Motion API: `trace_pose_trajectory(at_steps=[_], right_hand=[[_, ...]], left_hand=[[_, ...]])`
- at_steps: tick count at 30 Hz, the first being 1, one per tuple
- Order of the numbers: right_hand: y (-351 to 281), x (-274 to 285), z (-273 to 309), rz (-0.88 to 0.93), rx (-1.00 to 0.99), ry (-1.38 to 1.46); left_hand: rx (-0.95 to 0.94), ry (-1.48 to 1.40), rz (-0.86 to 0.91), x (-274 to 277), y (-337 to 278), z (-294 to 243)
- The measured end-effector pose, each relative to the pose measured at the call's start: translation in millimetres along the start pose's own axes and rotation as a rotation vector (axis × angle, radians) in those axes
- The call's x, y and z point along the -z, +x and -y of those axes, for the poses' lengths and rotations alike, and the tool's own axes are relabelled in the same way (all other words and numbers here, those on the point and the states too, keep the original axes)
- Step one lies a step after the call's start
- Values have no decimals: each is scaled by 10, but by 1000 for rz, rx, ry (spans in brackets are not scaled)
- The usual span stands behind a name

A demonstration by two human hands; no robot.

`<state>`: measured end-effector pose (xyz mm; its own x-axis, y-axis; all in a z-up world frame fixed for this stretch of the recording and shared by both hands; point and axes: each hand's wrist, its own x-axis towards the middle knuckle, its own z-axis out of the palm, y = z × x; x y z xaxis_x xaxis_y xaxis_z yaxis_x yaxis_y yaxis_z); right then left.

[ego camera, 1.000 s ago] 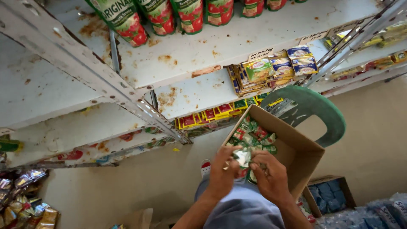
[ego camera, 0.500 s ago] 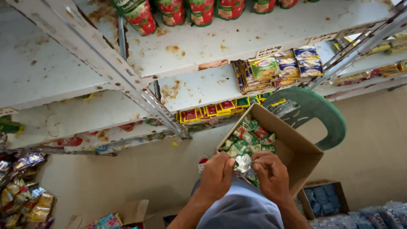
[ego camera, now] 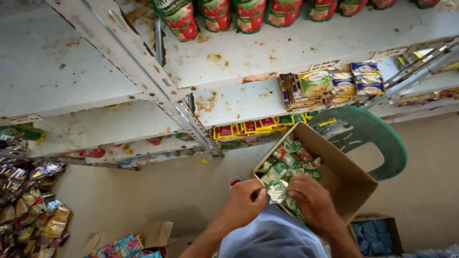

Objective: Stocking shelves with tomato sauce pouches from a cardboard box.

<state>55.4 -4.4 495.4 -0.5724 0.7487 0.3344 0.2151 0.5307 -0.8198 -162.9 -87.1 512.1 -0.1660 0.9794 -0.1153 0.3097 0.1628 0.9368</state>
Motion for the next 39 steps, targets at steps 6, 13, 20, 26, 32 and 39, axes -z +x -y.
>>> trace_pose_trajectory(at_steps=[6, 13, 20, 26, 32, 39], right_hand=[[41, -66, -233, 116, 99, -81], [67, -205, -287, -84, -263, 276], [95, -160, -333, -288, -224, 183], [77, 82, -701, -69, -73, 302], [52, 221, -530, -130, -33, 352], [239, 274, -227, -23, 5, -5]], left_hand=[[-190, 288, 143, 466, 34, -121], [-491, 287, -10, 432, 27, -320], [-709, 149, -3, 333, 103, -172], [-784, 323, 176, 446, 191, -167], [-481, 24, 56, 436, 174, -774], [-234, 159, 204, 123, 302, -755]])
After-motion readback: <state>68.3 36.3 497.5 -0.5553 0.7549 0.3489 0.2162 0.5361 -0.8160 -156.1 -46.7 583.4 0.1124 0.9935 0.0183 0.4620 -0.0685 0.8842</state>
